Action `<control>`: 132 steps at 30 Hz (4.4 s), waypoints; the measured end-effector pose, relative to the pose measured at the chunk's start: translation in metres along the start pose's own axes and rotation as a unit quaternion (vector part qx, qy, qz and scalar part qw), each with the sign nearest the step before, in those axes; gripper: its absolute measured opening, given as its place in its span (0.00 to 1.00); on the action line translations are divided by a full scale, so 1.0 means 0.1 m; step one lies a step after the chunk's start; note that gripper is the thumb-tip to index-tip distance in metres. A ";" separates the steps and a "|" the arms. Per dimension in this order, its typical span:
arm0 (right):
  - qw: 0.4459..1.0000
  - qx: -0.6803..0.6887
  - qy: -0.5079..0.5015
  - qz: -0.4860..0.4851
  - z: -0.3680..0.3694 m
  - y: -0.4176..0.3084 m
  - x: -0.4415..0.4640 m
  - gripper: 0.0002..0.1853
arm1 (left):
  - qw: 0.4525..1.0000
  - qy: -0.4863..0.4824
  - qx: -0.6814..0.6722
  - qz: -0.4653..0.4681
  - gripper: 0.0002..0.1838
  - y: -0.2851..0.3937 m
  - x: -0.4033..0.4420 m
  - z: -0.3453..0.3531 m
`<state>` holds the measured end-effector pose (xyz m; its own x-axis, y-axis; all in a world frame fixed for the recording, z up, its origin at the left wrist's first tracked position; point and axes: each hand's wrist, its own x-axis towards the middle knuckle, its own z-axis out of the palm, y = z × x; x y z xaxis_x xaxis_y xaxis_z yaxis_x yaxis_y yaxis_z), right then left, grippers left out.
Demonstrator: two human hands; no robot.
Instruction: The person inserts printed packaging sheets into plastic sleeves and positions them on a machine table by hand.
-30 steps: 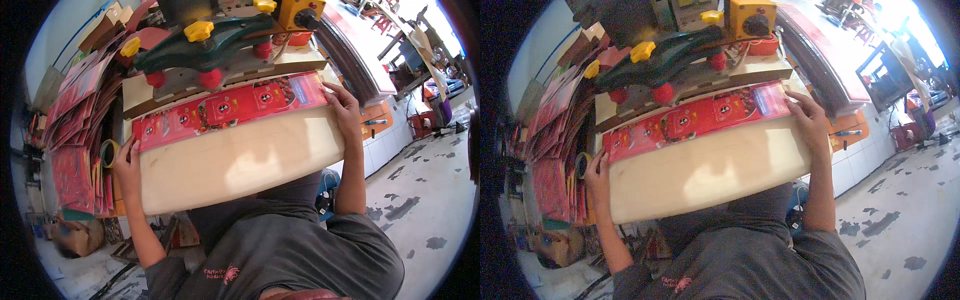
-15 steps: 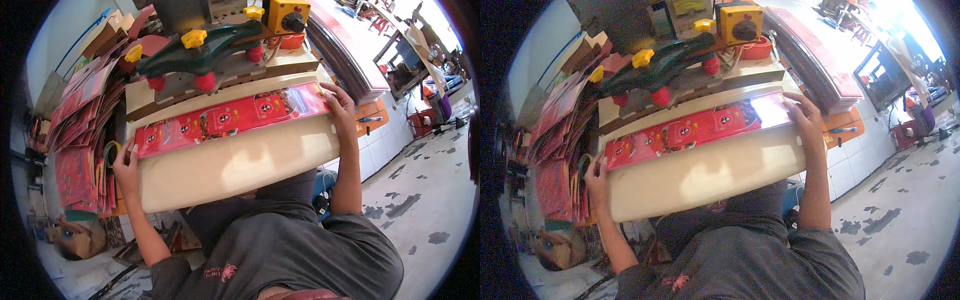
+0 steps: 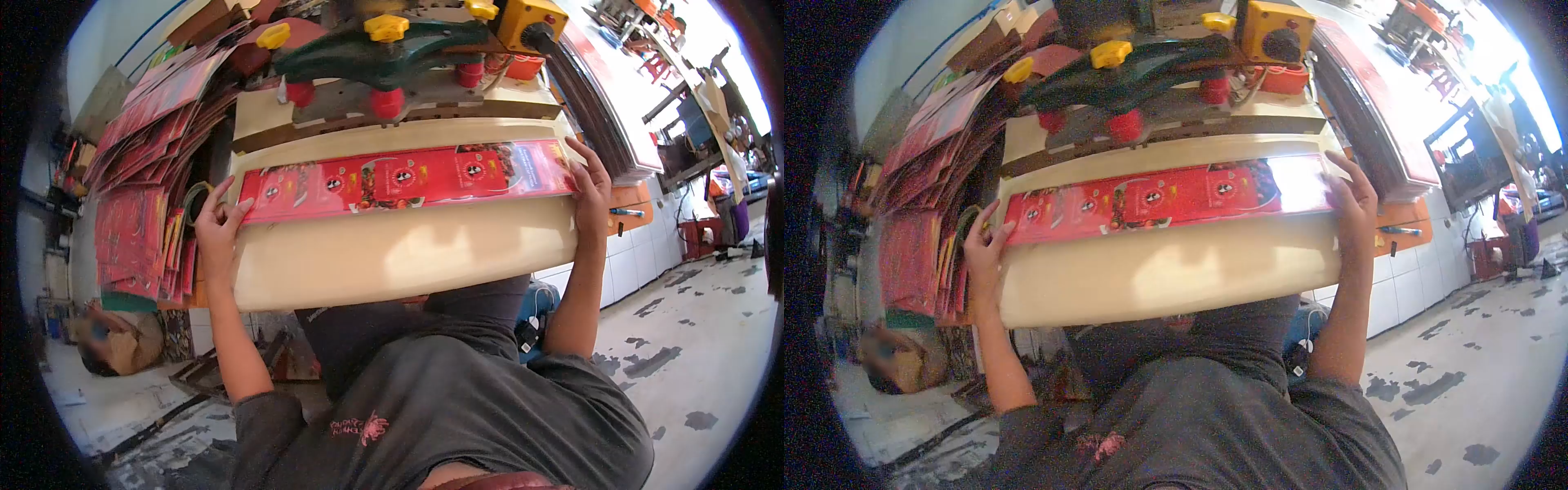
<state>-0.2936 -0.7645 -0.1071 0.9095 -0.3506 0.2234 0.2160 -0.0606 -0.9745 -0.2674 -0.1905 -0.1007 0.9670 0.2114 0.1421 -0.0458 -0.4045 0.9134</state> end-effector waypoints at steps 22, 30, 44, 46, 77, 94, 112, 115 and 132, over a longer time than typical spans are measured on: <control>0.994 0.094 0.060 -0.017 -0.15 0.09 0.09 0.31 | 0.994 -0.024 -0.077 0.073 0.34 0.03 -0.10 -0.02; 0.992 0.117 0.034 -0.011 -0.23 0.19 0.15 0.32 | 0.995 -0.021 -0.059 0.072 0.28 -0.03 -0.06 -0.03; 0.994 0.104 -0.015 -0.003 -0.21 0.05 0.06 0.46 | 0.991 0.020 0.082 0.104 0.22 -0.17 0.00 -0.08; 0.996 0.088 -0.008 0.012 -0.22 0.07 0.06 0.45 | 0.990 0.025 0.077 0.112 0.24 0.00 -0.04 0.00; 0.757 -0.282 -0.494 -0.324 2.61 -0.93 -0.36 0.15 | 0.977 0.088 -0.190 0.026 0.29 -0.08 -0.79 0.01; 0.671 -0.346 -0.439 -0.486 4.06 -0.37 -0.46 0.14 | 0.988 0.083 -0.127 0.029 0.29 -0.04 -0.79 0.05; 0.691 -0.328 -0.390 -0.512 4.06 -0.32 -0.60 0.13 | 0.992 0.075 -0.098 0.037 0.36 0.00 -0.69 0.15; 0.712 -0.326 -0.376 -0.496 4.10 -0.34 -0.64 0.15 | 0.990 0.068 -0.108 0.058 0.35 -0.01 -0.70 0.16; 0.756 -0.374 -0.375 -0.385 4.24 -0.39 -0.67 0.18 | 0.993 0.086 -0.065 0.052 0.30 -0.04 -0.75 0.17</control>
<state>-0.2121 -0.3424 -0.0757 0.6225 0.6686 0.4069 0.7778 -0.5864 -0.2263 -0.3353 -0.2195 -0.1212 0.8985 0.3289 0.2907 -0.1851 -0.3167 0.9303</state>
